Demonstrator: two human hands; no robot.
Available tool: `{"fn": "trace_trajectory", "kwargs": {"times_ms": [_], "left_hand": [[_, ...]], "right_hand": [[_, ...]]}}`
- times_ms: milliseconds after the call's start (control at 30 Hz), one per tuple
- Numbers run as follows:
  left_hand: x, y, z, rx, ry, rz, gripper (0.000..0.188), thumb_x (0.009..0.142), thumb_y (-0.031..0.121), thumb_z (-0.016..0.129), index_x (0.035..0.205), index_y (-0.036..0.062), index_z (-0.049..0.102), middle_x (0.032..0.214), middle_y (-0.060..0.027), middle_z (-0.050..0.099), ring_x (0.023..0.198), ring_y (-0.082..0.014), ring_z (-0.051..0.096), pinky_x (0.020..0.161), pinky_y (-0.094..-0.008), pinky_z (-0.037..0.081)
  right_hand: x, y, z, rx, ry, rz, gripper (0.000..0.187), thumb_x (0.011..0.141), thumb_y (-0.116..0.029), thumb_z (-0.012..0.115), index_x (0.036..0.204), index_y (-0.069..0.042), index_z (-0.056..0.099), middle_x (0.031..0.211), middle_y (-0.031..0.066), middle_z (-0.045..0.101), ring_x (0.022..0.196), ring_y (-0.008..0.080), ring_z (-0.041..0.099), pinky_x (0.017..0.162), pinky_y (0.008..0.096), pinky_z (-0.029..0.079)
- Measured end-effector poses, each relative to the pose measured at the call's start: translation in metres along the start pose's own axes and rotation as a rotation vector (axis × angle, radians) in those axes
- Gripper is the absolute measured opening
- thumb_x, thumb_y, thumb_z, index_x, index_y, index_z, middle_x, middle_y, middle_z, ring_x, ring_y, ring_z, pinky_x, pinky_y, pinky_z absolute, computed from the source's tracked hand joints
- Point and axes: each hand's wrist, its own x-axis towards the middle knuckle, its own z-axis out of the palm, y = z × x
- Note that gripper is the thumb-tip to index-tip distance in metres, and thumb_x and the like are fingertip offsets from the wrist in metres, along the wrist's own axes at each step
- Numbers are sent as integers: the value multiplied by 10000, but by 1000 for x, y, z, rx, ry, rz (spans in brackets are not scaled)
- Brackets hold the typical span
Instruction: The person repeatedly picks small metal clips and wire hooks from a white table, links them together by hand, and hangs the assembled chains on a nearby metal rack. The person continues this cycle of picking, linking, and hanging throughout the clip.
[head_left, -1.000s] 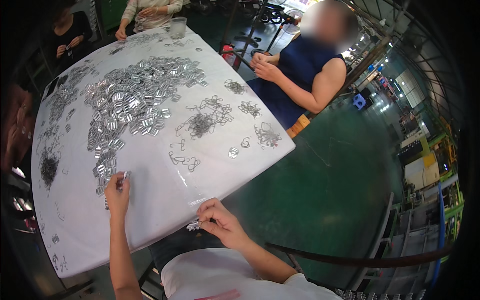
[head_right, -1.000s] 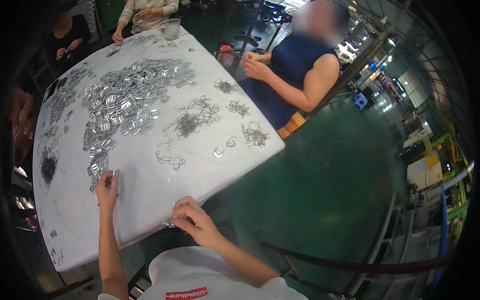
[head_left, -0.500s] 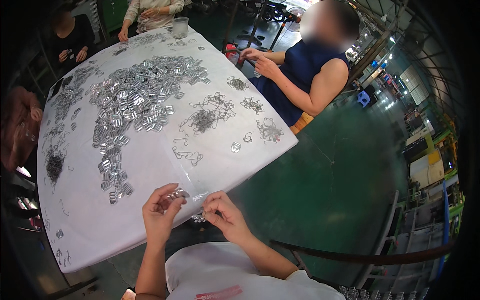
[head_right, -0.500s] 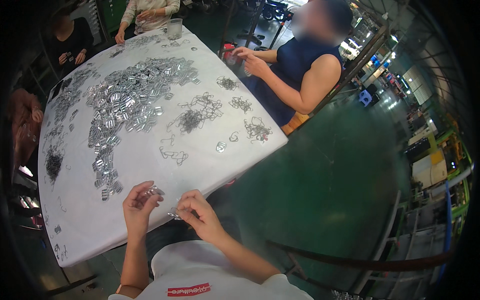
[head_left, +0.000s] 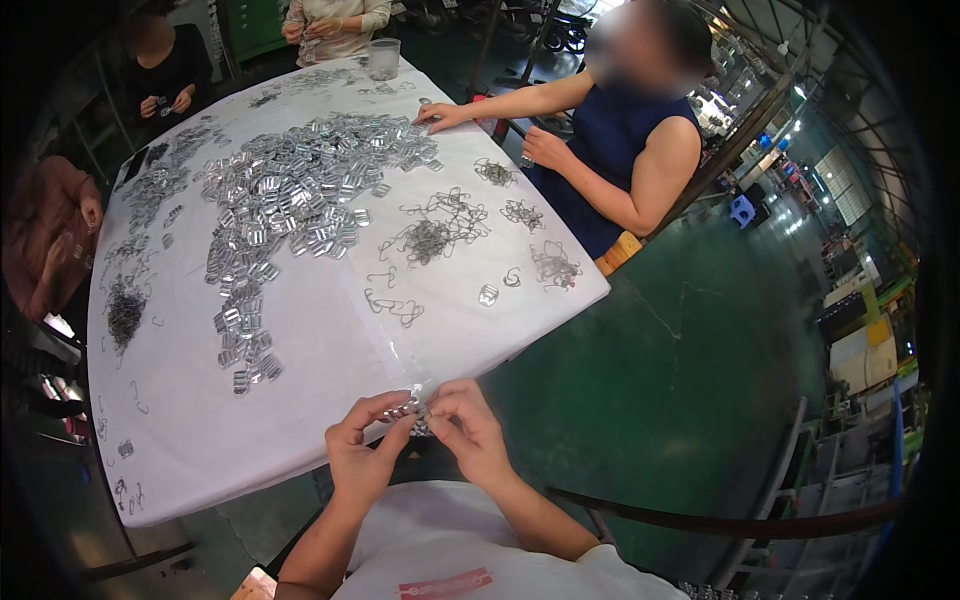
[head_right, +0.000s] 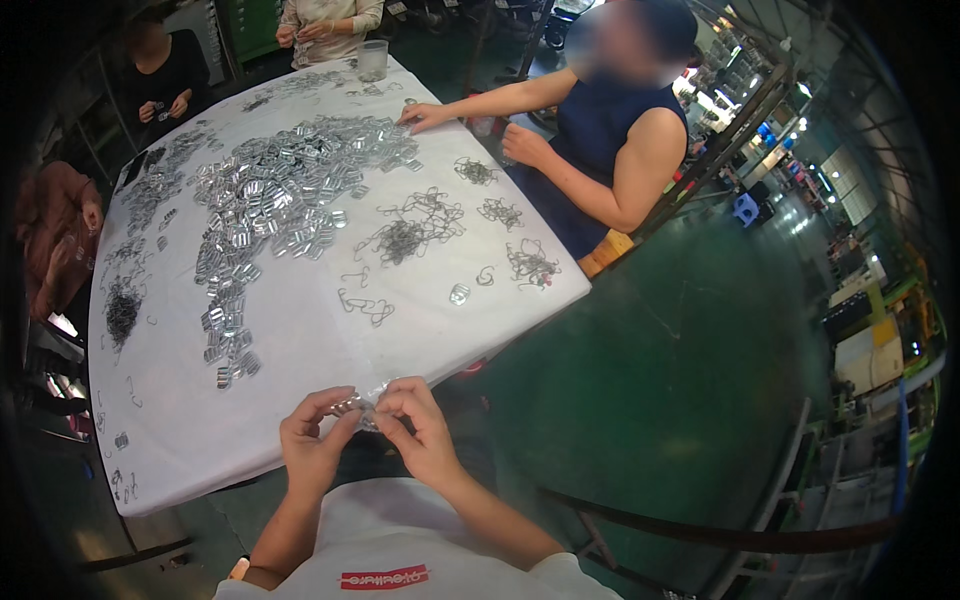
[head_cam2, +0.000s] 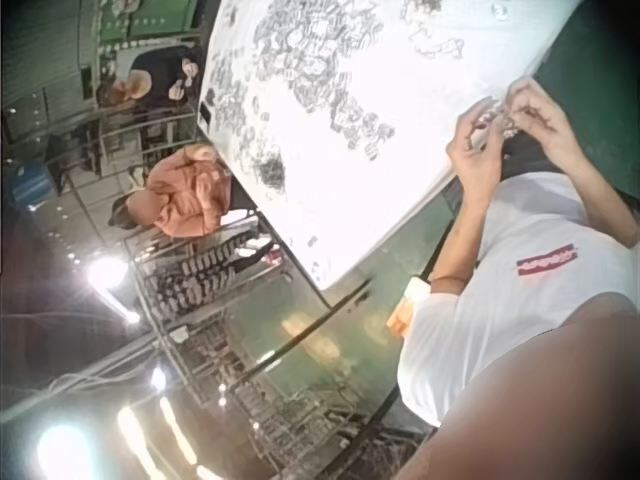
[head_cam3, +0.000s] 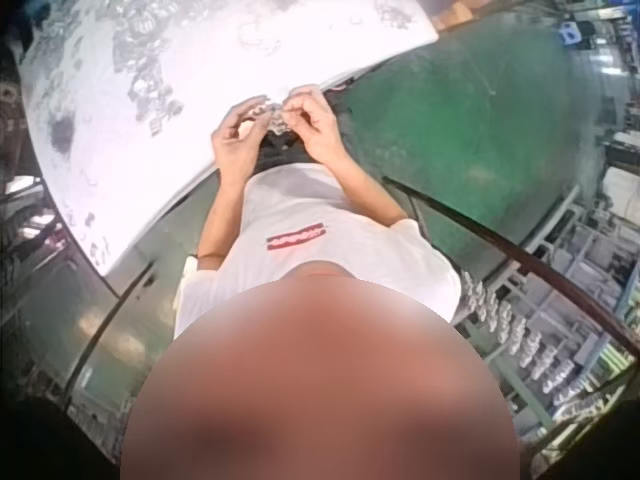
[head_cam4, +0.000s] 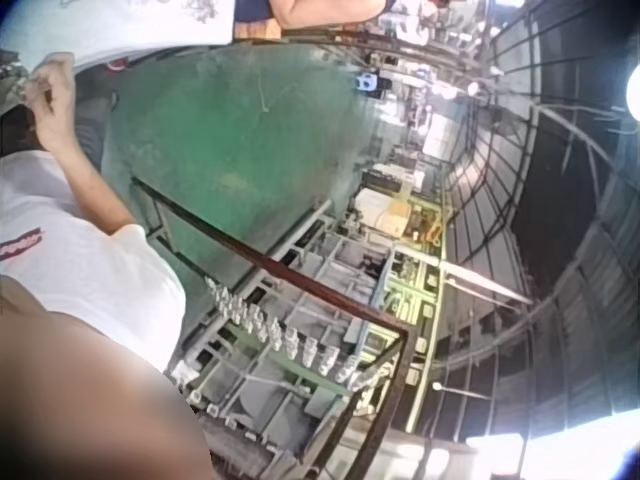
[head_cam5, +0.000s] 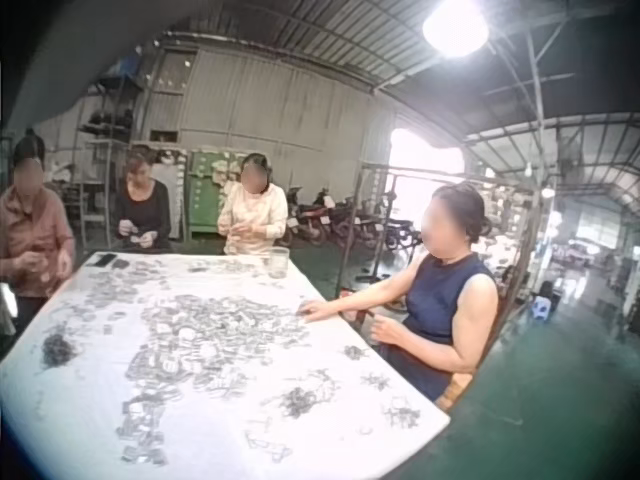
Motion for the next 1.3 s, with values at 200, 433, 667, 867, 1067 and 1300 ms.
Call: {"fn": "trace_trajectory", "kwargs": {"times_ms": [200,433,667,867,1067,1300], "left_hand": [[-1,7,10,-57,29,88,240,781,-41,681,1018,-5,676,927,-88,671,822,-127,610,755,-247,475],[13,13,-2,80,-187,113,262,773,-59,671,1028,0,680,968,-98,663,872,-170,617,771,-273,483],[34,16,-9,-2,-357,111,255,787,-27,667,1037,17,687,935,-86,654,857,-165,600,785,-275,467],[38,26,-12,160,-425,124,264,763,-23,689,1016,50,706,866,-65,661,822,-151,598,768,-279,468],[27,33,-12,82,-488,69,229,787,1,690,1006,66,713,891,-58,690,820,-155,619,730,-288,479],[13,6,-13,132,-500,228,200,789,39,699,982,88,722,856,-42,699,785,-195,625,704,-300,480]], "right_hand": [[-1,-1,1,-2,29,-32,57,875,-61,606,910,-27,577,1007,60,466,891,148,482,808,264,405],[-5,-3,-5,59,3,58,71,869,-74,619,898,-22,581,990,52,486,875,142,504,792,252,421],[-1,-3,-10,142,-56,111,70,892,-72,603,923,-14,579,1000,28,468,898,106,486,795,232,410],[0,-3,-17,101,-96,141,83,892,-72,601,944,-8,608,1021,33,482,948,116,493,841,237,400],[28,13,-48,254,-379,224,125,857,5,603,977,-18,627,1053,38,517,946,114,508,817,240,412],[163,89,-59,-409,-304,200,164,851,-154,628,949,-27,662,879,47,660,779,137,575,731,280,452]]}}
